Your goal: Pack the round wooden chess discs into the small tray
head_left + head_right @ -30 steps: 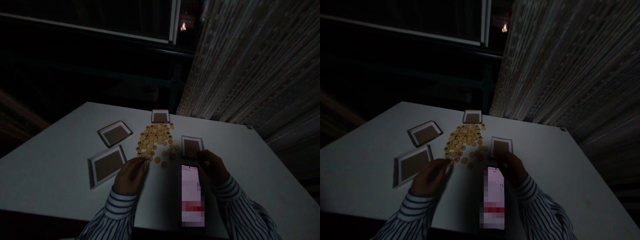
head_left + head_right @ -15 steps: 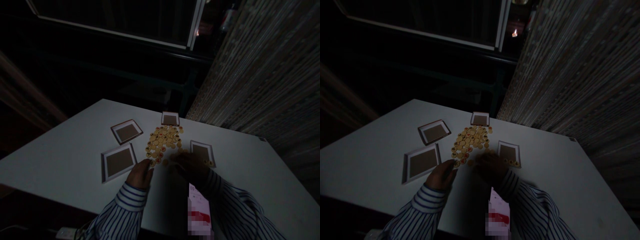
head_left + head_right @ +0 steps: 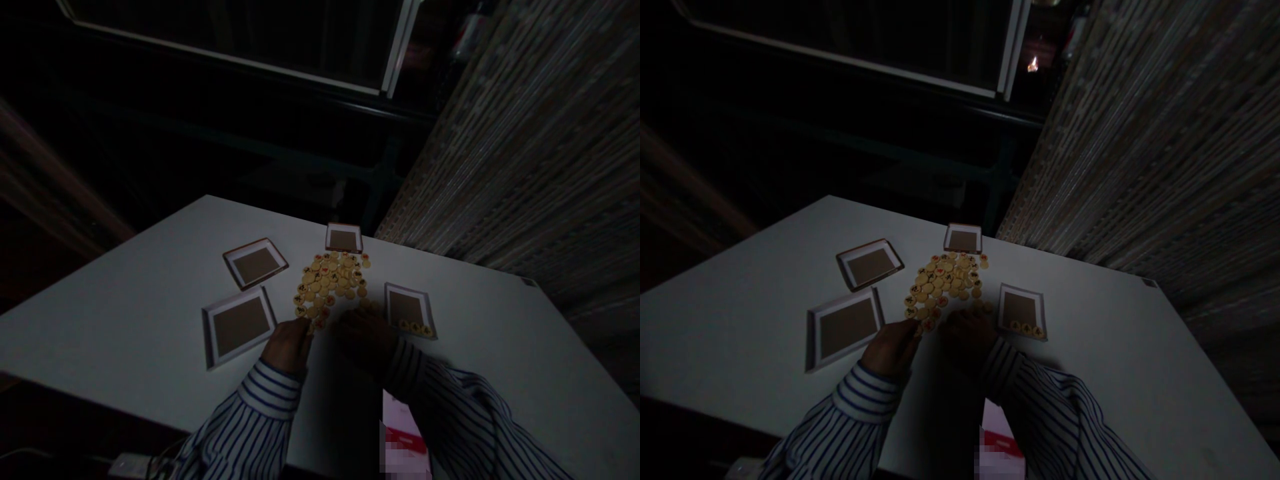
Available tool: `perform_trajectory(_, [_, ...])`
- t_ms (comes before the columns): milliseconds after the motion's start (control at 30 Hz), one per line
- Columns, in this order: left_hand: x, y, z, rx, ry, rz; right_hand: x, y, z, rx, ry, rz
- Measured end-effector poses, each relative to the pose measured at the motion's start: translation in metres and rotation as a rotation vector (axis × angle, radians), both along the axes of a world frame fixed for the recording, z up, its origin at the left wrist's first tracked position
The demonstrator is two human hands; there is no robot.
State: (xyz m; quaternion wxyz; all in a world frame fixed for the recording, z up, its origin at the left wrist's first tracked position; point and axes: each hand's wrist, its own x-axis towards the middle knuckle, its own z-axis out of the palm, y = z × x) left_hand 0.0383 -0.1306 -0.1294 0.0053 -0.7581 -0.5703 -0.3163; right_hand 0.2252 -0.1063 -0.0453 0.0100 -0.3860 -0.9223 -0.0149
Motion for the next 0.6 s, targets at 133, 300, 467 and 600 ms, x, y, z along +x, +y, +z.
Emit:
perform_trajectory(133, [0.000, 0.002, -0.001, -0.009, 0.011, -0.016, 0.001, 0.002, 0.003, -0.026, -0.004, -0.009])
perform_trajectory(300, [0.004, -0.002, 0.004, -0.012, -0.023, -0.001, 0.007, 0.007, 0.005, -0.040, 0.001, 0.010])
perform_trajectory(467, [0.006, -0.007, 0.013, 0.023, -0.092, 0.018, 0.012, 0.008, 0.009, -0.036, 0.046, -0.041])
perform_trajectory(600, [0.007, -0.009, 0.018, 0.051, -0.162, 0.043, 0.018, 0.010, 0.017, -0.043, 0.048, -0.074])
